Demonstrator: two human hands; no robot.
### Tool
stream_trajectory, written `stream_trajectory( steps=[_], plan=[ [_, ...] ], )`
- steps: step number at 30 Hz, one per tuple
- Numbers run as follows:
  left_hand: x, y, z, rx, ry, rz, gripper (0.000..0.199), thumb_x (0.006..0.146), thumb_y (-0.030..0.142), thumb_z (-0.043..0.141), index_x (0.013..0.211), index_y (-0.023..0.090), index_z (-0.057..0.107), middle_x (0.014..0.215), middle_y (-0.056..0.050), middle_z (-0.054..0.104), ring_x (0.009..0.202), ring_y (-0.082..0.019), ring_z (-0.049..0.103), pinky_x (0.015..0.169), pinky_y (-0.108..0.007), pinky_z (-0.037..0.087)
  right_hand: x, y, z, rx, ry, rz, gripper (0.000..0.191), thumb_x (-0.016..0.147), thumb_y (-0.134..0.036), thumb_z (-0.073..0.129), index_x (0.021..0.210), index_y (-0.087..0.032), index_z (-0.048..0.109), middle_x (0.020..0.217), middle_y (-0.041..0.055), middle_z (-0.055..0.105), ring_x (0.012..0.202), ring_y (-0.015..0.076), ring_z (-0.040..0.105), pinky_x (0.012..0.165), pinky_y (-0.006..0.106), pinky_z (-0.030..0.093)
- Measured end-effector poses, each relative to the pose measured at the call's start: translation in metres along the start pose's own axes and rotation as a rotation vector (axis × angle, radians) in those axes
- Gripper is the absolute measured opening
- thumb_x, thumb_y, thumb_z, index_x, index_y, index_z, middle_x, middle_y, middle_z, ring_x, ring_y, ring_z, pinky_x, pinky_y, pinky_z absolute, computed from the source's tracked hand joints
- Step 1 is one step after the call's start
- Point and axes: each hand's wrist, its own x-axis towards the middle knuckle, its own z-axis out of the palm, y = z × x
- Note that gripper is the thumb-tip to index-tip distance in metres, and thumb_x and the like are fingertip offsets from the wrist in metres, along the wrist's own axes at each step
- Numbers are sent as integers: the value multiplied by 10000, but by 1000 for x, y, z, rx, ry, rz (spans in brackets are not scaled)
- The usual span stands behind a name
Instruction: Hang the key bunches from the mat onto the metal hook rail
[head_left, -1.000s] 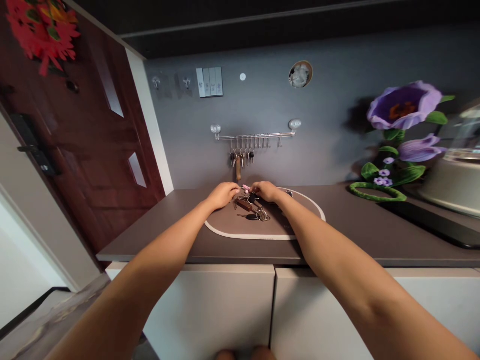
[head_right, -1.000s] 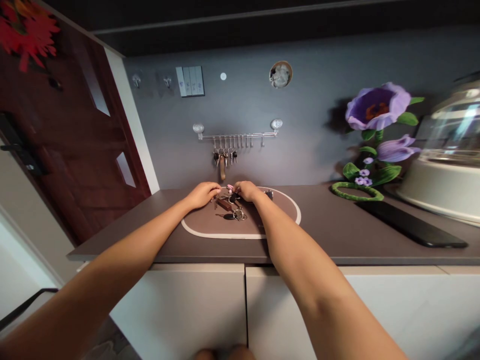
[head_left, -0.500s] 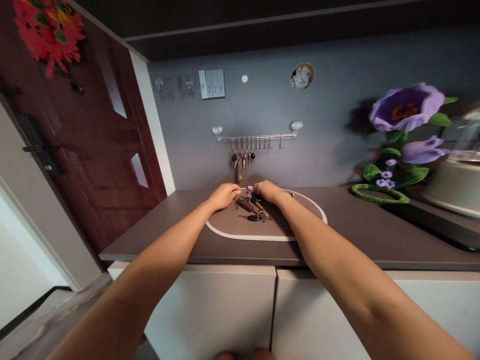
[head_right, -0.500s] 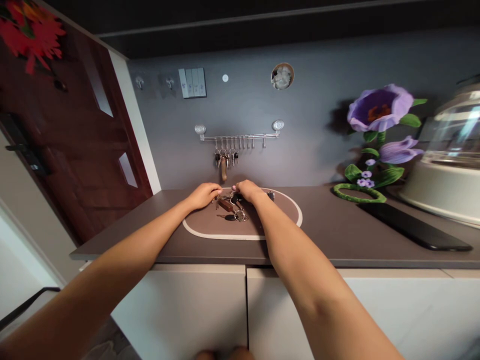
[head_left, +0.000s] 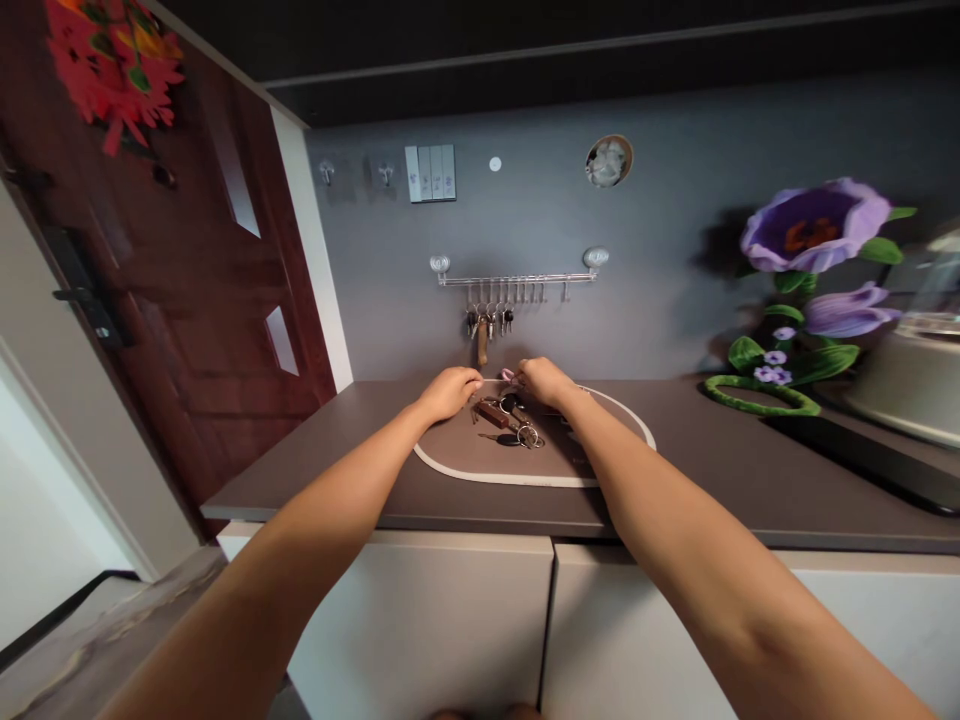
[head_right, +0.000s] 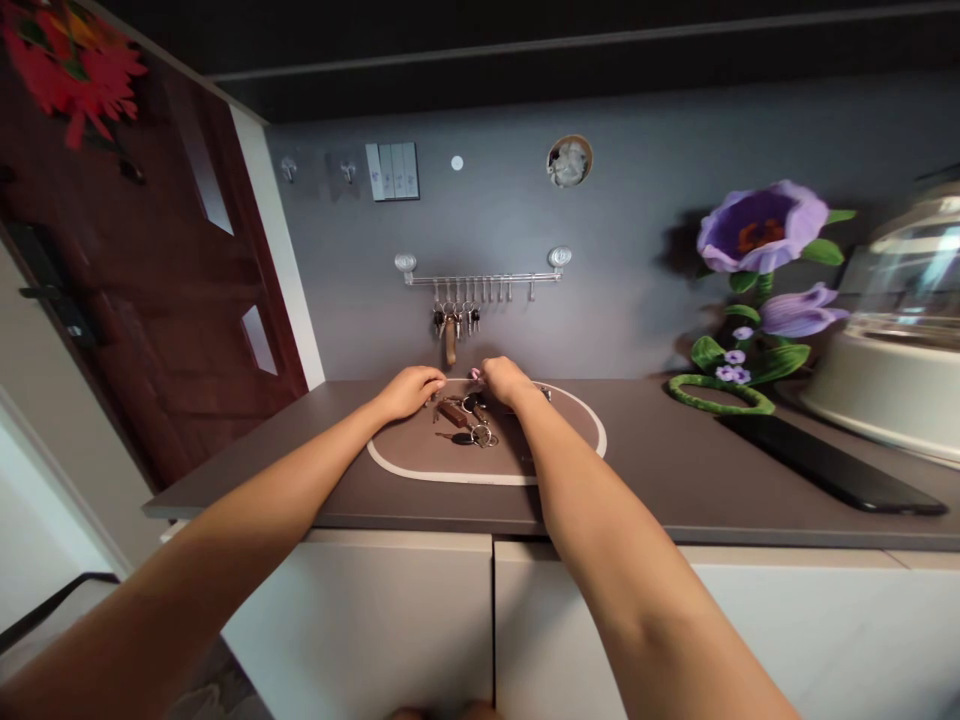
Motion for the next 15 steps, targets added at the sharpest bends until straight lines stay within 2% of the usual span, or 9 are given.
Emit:
stream_trajectory(
  steps=[6, 15],
  plan=[
    [-1, 3, -3, 3, 13, -9, 250, 817, 226, 393, 850, 147, 628, 780, -48, 630, 693, -139, 553, 687, -239, 406, 2, 2, -1, 124, 97, 16, 197, 756, -160, 486, 911, -126, 603, 844, 97, 648, 734, 136, 569, 608, 182, 339],
    [1, 7, -5, -26, 115, -5, 233, 815, 208, 406, 880, 151, 622, 882, -67, 622, 802, -158, 559, 770, -276, 417, -6, -20, -17, 335, 191, 48, 201, 808, -172, 421, 877, -116, 601, 771, 75, 640, 688, 112, 555, 641, 182, 361]
  ],
)
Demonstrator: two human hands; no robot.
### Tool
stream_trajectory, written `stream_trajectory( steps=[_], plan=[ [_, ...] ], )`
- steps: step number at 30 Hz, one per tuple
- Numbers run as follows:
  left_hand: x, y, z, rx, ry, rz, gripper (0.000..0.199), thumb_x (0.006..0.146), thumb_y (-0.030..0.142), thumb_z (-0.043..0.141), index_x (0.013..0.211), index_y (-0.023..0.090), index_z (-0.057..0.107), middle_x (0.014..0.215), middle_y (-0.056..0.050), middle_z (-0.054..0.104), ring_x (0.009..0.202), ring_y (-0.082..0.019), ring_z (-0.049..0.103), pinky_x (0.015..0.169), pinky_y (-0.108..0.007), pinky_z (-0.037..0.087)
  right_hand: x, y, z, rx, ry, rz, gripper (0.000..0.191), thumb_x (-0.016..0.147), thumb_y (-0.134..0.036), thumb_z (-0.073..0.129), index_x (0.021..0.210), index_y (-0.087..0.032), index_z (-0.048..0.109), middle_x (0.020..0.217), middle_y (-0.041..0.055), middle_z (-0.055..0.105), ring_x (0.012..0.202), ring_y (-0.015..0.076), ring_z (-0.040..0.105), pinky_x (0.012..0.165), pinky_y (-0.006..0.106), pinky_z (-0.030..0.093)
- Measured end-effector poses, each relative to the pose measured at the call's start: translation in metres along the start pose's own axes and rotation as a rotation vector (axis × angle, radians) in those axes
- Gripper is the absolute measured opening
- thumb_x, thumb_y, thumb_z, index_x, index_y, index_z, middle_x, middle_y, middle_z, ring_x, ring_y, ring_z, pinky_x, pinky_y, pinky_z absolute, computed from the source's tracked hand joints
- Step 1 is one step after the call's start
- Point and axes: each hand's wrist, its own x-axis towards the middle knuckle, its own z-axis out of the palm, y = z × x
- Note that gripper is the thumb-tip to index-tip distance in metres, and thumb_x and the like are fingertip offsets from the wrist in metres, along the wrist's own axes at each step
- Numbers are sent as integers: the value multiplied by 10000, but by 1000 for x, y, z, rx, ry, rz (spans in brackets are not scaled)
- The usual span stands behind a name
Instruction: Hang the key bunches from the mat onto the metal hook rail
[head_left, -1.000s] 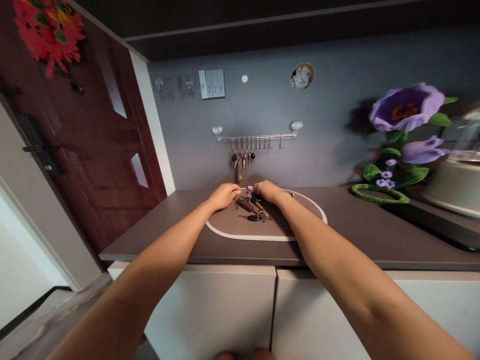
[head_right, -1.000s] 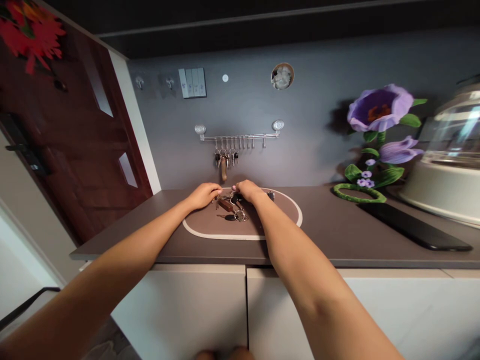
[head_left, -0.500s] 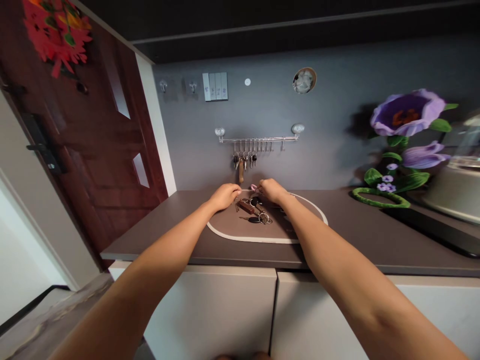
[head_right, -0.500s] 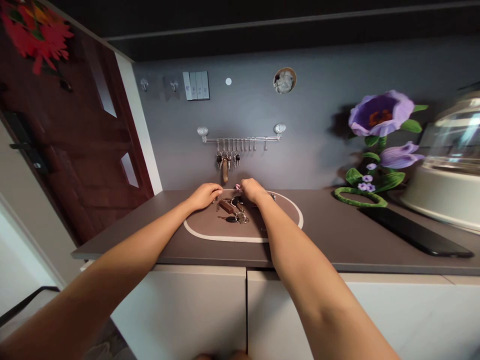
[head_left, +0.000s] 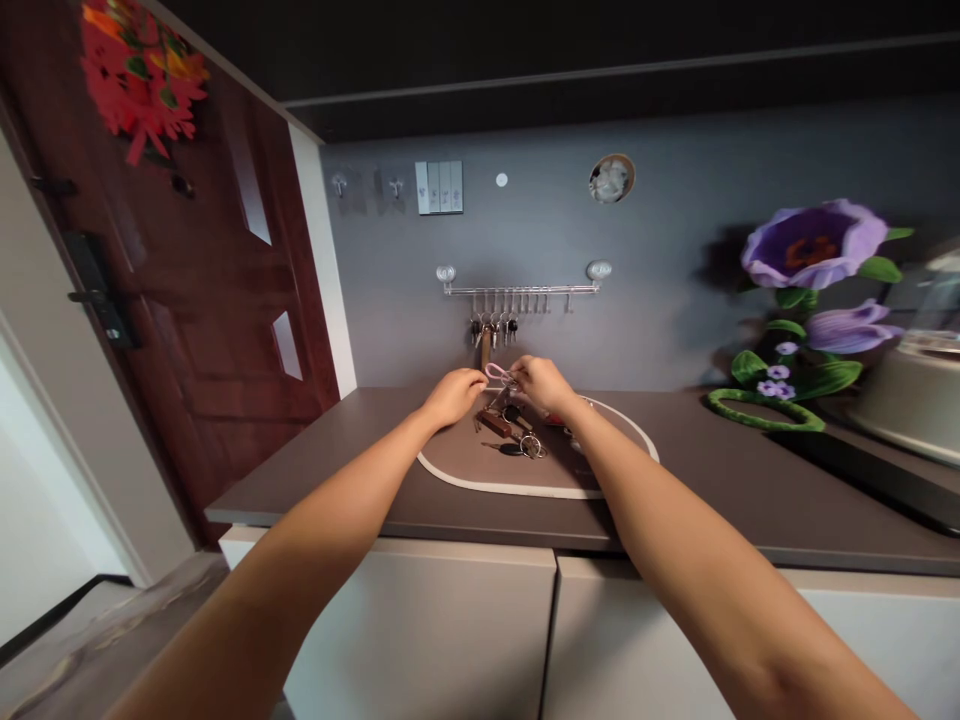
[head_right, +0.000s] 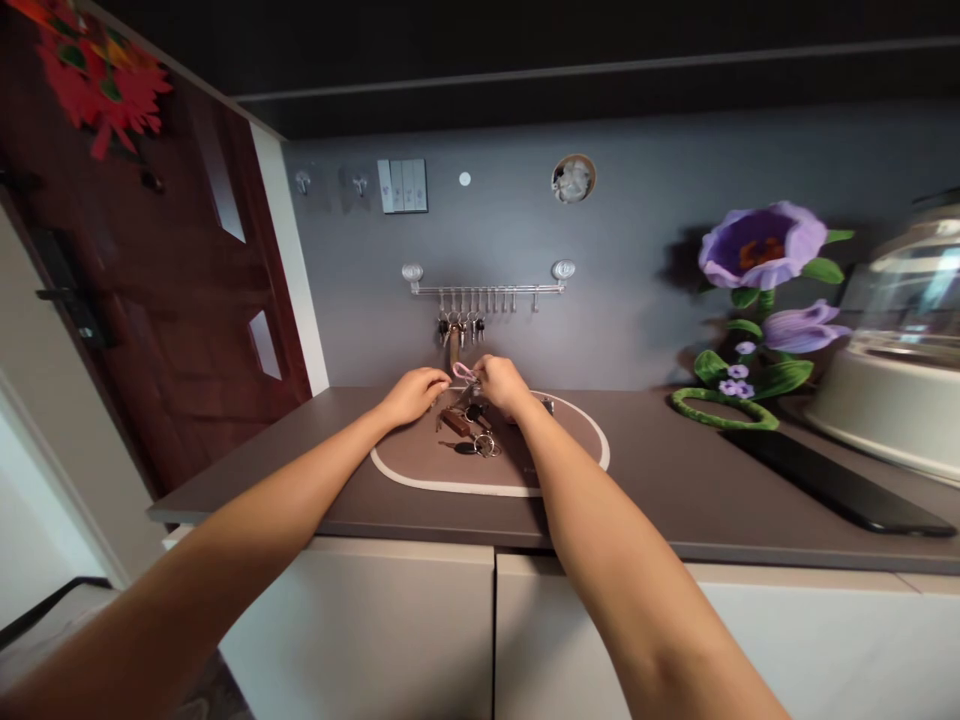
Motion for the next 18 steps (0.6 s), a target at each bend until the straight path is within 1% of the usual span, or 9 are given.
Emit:
stream_trajectory(
  steps=[4, 8, 13, 18],
  plan=[
    [2, 0, 0, -27, 83, -8, 228, 816, 202, 414, 921, 149, 610, 913, -70, 607, 847, -157, 545, 800, -282, 408, 0, -7, 3, 173, 37, -32, 174, 800, -187, 422, 837, -128, 581, 713, 38, 627, 613, 89, 532, 615, 179, 370],
    [4, 1, -1, -69, 143, -29, 215, 817, 220, 423, 908, 149, 605, 866, -55, 592, 775, -133, 537, 748, -257, 414, 0, -14, 7, 266, 90, -73, 165, 793, -202, 423, 818, -131, 569, 730, 36, 624, 618, 90, 531, 618, 187, 375],
    [6, 1, -2, -123, 191, -98, 203, 810, 277, 442, 817, 138, 590, 788, -39, 579, 693, -119, 519, 657, -233, 411, -1, -24, 12, 262, 154, -76, 165, 788, -214, 427, 826, -139, 569, 745, 38, 622, 662, 104, 537, 664, 204, 379],
    [6, 3, -5, -77, 236, -73, 170, 823, 249, 414, 810, 153, 553, 806, -38, 569, 756, -134, 513, 707, -248, 404, -3, -29, 14, 219, 197, -106, 185, 801, -231, 404, 886, -152, 549, 777, 43, 618, 679, 120, 544, 670, 219, 377]
  ],
)
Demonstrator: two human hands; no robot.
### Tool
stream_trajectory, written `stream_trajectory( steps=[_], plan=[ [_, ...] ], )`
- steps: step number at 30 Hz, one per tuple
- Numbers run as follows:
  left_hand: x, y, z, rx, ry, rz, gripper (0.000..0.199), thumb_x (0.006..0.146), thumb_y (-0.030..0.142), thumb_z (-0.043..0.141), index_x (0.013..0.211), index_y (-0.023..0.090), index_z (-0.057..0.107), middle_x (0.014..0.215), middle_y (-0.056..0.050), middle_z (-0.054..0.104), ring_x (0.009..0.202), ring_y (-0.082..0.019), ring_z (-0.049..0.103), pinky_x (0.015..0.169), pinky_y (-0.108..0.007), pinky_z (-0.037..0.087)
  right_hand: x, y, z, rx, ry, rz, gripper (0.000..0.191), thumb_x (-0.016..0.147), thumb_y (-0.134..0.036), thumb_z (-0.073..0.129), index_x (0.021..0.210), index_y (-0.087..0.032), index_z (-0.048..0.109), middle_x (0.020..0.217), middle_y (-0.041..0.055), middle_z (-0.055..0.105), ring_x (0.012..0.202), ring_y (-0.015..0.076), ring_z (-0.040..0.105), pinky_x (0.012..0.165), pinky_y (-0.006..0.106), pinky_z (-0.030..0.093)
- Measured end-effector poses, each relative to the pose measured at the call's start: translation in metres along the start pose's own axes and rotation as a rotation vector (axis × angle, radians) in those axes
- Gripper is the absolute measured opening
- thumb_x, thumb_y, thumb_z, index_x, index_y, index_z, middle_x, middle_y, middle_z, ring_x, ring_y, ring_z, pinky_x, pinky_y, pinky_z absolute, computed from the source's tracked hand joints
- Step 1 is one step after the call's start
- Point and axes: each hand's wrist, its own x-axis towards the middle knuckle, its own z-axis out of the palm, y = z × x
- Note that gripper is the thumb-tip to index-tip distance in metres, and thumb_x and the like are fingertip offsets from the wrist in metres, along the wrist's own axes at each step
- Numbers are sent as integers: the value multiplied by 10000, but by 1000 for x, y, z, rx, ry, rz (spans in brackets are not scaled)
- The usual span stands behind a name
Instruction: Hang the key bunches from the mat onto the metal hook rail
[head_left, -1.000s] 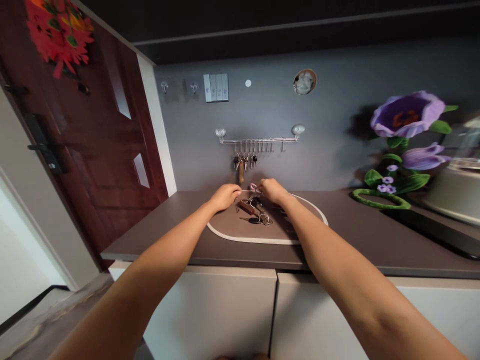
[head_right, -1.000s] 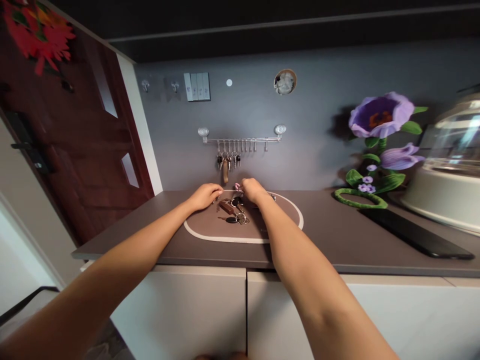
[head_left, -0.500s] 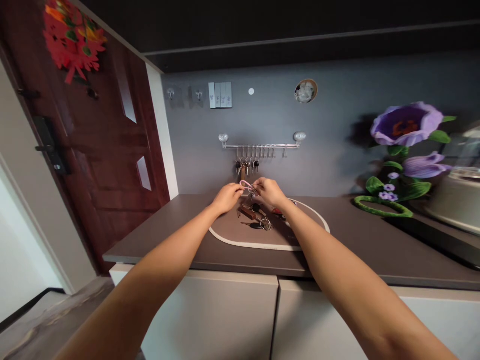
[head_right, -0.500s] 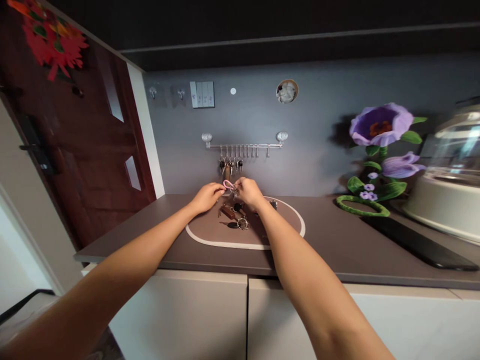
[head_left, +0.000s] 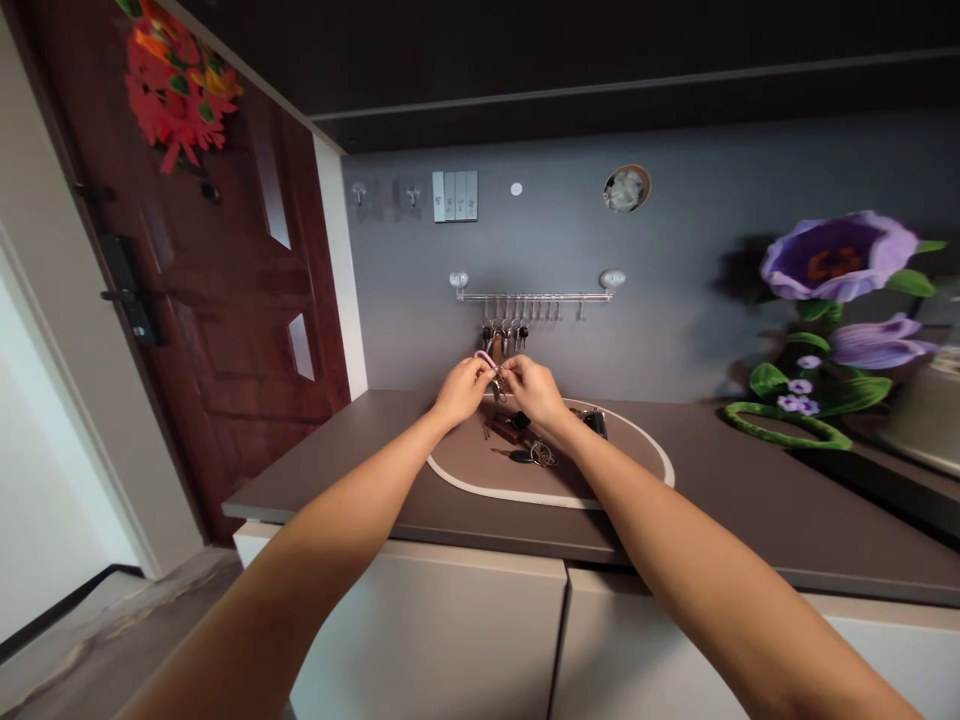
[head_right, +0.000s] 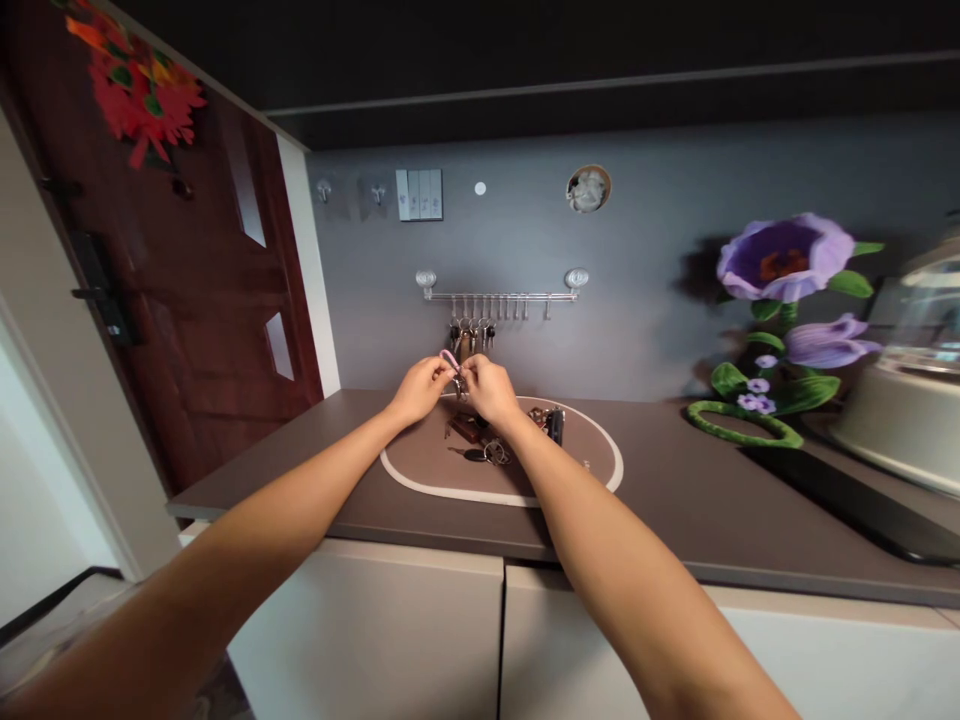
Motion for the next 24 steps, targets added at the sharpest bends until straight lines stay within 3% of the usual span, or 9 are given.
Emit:
stream_trajectory(
  steps=[7, 13, 17, 24],
  plan=[
    [0, 4, -6, 143, 50, 44, 186, 858, 229, 335, 848, 173, 512, 869, -53, 537, 816, -152, 503, 755, -265, 387, -1, 1, 3, -30, 12, -53, 211, 815, -258, 386, 964, -167, 505, 824, 44, 607, 721, 133, 545, 695, 236, 373],
    [1, 5, -11, 167, 122, 40, 192, 868, 249, 319, 850, 176, 495, 872, -52, 528, 799, -150, 505, 738, -256, 381, 2, -2, 2, 39, 36, -86, 176, 772, -255, 441, 880, -164, 546, 873, 52, 567, 815, 140, 506, 757, 255, 372],
    [1, 7, -13, 149, 170, 3, 209, 873, 279, 306, 857, 176, 487, 877, -57, 532, 807, -151, 507, 735, -258, 381, 2, -3, 2, 224, 0, -38, 209, 759, -305, 460, 892, -168, 546, 902, 46, 553, 776, 125, 504, 729, 255, 394],
    [1, 7, -11, 111, 202, -4, 194, 866, 283, 320, 853, 174, 480, 878, -60, 544, 818, -152, 505, 734, -259, 384, 1, -4, 7, 568, -21, 9, 303, 753, -453, 455, 805, -159, 506, 675, -13, 514, 571, 81, 436, 589, 216, 390]
  ],
)
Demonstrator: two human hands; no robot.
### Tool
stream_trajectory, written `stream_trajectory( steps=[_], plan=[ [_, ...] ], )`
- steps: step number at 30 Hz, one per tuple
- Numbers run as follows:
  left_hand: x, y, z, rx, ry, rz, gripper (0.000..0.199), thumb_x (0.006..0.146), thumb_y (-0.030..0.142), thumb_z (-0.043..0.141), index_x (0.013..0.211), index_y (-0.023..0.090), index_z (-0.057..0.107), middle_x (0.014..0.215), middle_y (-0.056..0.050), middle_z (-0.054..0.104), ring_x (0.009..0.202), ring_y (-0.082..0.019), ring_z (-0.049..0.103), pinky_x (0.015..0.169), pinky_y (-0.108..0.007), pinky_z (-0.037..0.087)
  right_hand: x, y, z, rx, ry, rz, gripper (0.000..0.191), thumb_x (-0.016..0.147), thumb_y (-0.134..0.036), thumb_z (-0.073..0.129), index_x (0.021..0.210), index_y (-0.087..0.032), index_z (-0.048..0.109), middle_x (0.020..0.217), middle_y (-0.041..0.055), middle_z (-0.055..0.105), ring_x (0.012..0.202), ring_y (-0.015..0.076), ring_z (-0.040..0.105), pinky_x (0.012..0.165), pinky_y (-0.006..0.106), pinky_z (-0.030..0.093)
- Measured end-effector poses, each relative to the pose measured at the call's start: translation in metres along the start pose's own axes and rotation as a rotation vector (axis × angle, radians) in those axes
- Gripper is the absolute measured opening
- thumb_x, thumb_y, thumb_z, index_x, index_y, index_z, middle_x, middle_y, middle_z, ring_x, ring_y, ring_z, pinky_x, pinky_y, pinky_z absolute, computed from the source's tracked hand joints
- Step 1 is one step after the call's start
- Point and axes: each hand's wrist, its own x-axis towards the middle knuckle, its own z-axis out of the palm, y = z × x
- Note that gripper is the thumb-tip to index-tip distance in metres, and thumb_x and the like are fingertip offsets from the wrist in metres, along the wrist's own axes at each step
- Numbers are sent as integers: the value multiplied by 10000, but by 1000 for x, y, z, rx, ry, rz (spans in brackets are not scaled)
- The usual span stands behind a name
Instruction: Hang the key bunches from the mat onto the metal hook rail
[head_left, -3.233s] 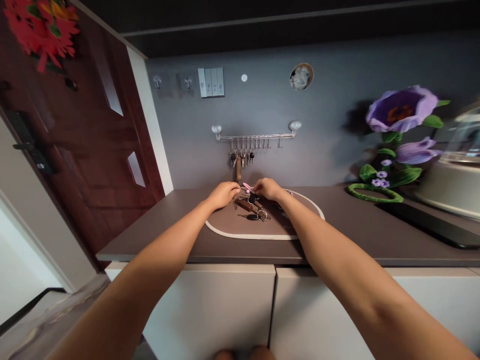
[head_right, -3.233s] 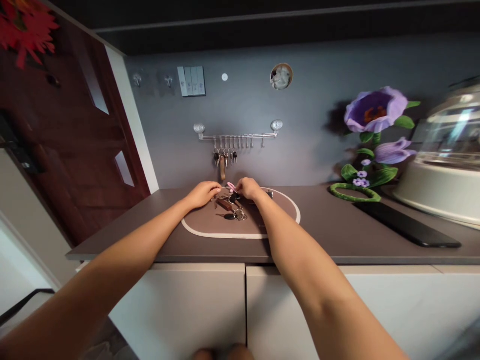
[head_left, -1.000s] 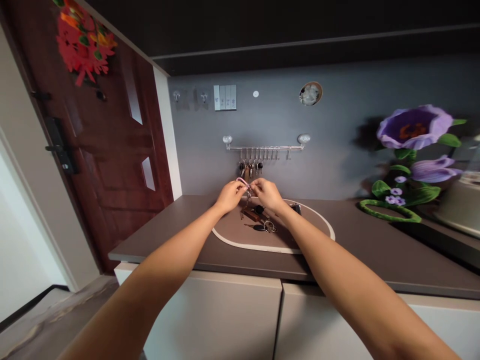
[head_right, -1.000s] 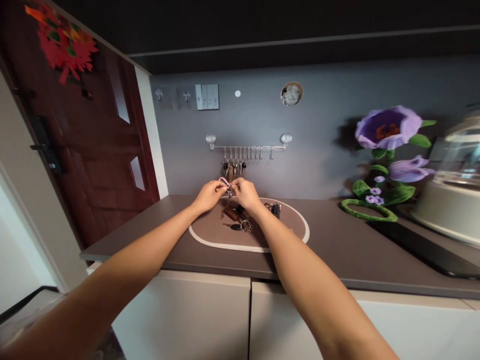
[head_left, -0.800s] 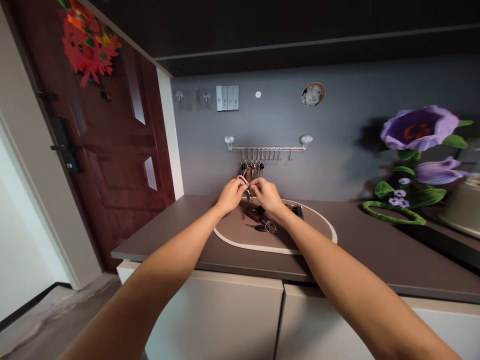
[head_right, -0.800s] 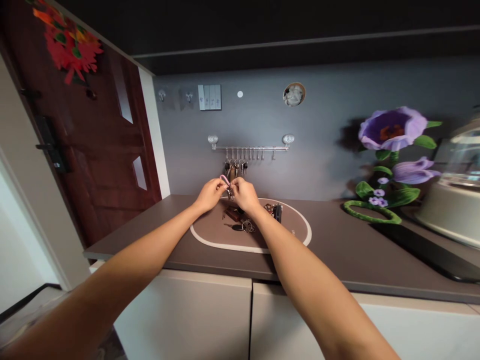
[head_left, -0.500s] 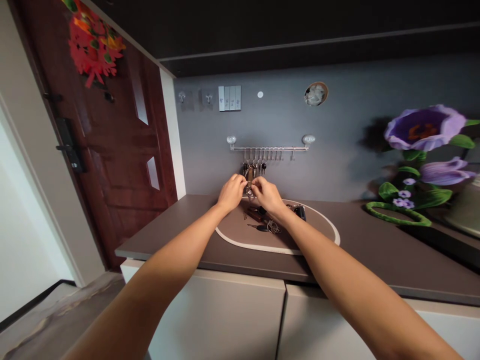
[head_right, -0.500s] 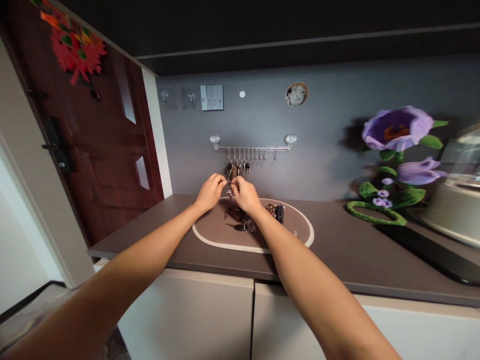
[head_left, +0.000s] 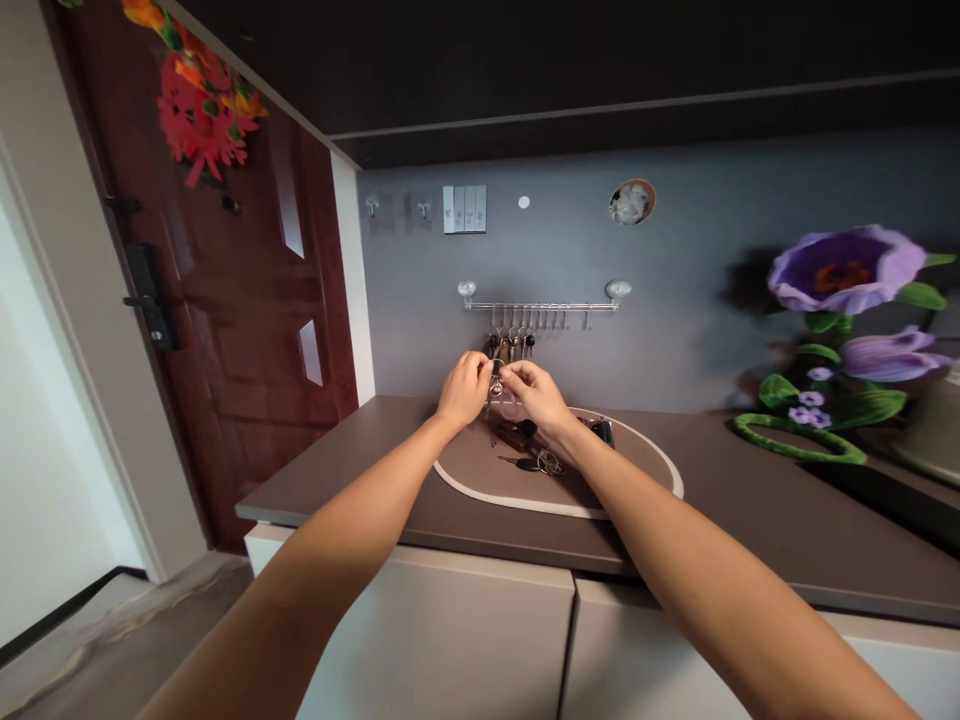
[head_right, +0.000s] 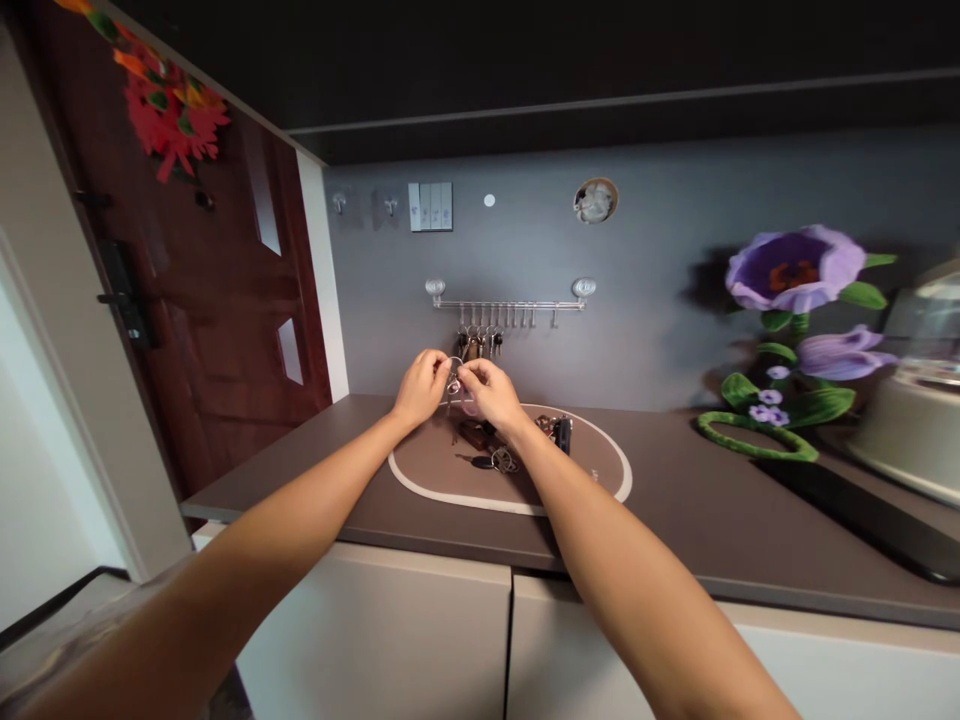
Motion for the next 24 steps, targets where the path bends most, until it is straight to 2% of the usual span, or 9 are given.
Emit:
stream_trajectory(
  steps=[13, 20, 24],
  plan=[
    [-4, -1, 5, -69, 17, 2, 227, 859, 294, 314, 898, 172, 502, 898, -68, 557, 813, -154, 520, 742, -265, 400, -1, -3, -3, 104, 76, 81, 311, 718, -491, 484, 734, -181, 455, 580, -46, 449, 515, 78, 408, 543, 209, 368],
    [-6, -3, 9, -93, 8, 6, 198, 842, 270, 352, 895, 167, 514, 874, -60, 556, 774, -145, 522, 734, -268, 412, 0, 5, -11, 224, 231, 162, 291, 697, -456, 522, 736, -173, 472, 617, -38, 473, 528, 76, 448, 509, 196, 368],
    [-10, -3, 15, -110, -56, 31, 185, 836, 245, 358, 865, 172, 526, 860, -48, 560, 748, -137, 524, 714, -264, 416, 6, 11, -17, 296, 335, 178, 278, 685, -444, 539, 731, -178, 476, 618, -38, 492, 534, 91, 489, 517, 213, 399]
  ],
)
